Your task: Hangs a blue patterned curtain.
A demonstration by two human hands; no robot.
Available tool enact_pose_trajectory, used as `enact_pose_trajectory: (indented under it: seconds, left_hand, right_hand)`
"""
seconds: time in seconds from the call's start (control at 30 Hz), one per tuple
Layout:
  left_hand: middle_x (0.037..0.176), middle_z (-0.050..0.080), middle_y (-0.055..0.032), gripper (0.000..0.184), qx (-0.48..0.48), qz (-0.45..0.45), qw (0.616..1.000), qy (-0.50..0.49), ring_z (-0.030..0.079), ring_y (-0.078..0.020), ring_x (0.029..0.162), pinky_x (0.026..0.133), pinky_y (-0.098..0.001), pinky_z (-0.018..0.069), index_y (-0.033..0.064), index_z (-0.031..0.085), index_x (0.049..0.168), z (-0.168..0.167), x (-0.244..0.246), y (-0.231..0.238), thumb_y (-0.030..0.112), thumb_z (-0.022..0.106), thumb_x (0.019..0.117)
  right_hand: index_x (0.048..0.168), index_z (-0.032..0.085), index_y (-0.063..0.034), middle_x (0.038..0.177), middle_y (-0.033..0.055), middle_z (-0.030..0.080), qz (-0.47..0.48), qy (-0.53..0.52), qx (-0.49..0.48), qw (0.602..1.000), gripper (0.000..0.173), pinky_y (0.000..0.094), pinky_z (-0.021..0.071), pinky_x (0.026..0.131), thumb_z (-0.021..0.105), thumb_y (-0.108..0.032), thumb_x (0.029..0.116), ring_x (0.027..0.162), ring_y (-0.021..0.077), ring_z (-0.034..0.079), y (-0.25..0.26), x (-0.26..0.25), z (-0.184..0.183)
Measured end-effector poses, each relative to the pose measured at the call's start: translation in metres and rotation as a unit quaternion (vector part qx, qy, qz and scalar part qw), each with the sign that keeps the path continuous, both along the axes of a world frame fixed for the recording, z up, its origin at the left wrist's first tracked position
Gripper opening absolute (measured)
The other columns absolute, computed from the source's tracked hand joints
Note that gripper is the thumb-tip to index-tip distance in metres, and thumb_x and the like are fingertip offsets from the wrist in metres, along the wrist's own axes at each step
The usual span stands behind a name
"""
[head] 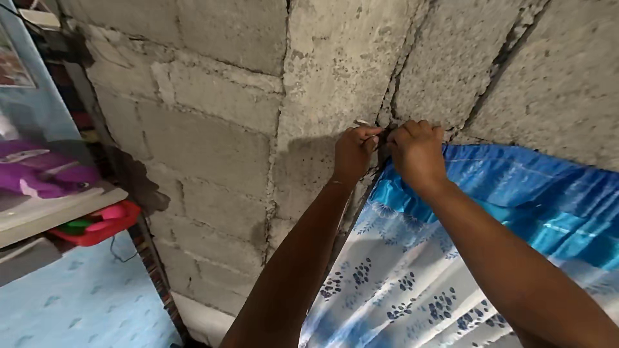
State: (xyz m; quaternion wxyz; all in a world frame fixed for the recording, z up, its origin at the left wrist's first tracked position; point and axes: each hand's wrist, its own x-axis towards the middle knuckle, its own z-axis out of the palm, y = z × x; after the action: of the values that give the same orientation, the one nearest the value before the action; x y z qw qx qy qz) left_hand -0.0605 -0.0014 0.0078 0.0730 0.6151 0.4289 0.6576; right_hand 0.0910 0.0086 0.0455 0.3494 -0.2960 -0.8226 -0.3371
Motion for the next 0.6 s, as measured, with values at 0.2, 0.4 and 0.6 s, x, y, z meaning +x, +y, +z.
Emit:
enact_pose_trajectory:
  seconds: [0.2,0.4,0.6]
  left_hand:
    - [0.108,0.070,-0.0121,0.025,0.011,0.015,1.000,0.010,0.065,-0.0158,0.087,0.081,-0.0307,0.0531,0.0086,0.073,0.123,-0.001,0.000,0.002,0.011,0.062,0.1015]
    - [0.107,0.069,-0.0111,0.024,0.010,0.013,1.000,0.005,0.063,-0.0155,0.088,0.082,-0.0303,0.0520,0.0085,0.073,0.122,-0.001,0.001,0.003,0.010,0.062,0.1013]
    - [0.106,0.070,-0.0095,0.023,0.019,0.012,1.000,-0.004,0.063,-0.0131,0.084,0.079,-0.0287,0.0521,0.0084,0.073,0.121,-0.002,0.002,0.003,0.015,0.061,0.1023]
  right_hand:
    - [0.105,0.067,0.0038,0.116,0.0266,0.064,0.015,0.032,-0.074,0.997,0.014,0.0655,0.0450,0.088,0.060,-0.007,0.0994,0.111,0.0490,0.060,0.000,0.010,0.002]
    - [0.105,0.066,0.0073,0.111,0.0260,0.064,-0.029,0.095,-0.197,0.975,0.017,0.0598,0.0495,0.093,0.061,-0.007,0.0978,0.105,0.0428,0.064,-0.009,0.002,0.021]
    - [0.102,0.065,0.0086,0.109,0.0288,0.065,-0.061,0.073,-0.168,0.981,0.018,0.0644,0.0451,0.092,0.064,-0.007,0.0938,0.110,0.0481,0.061,-0.013,-0.005,0.026]
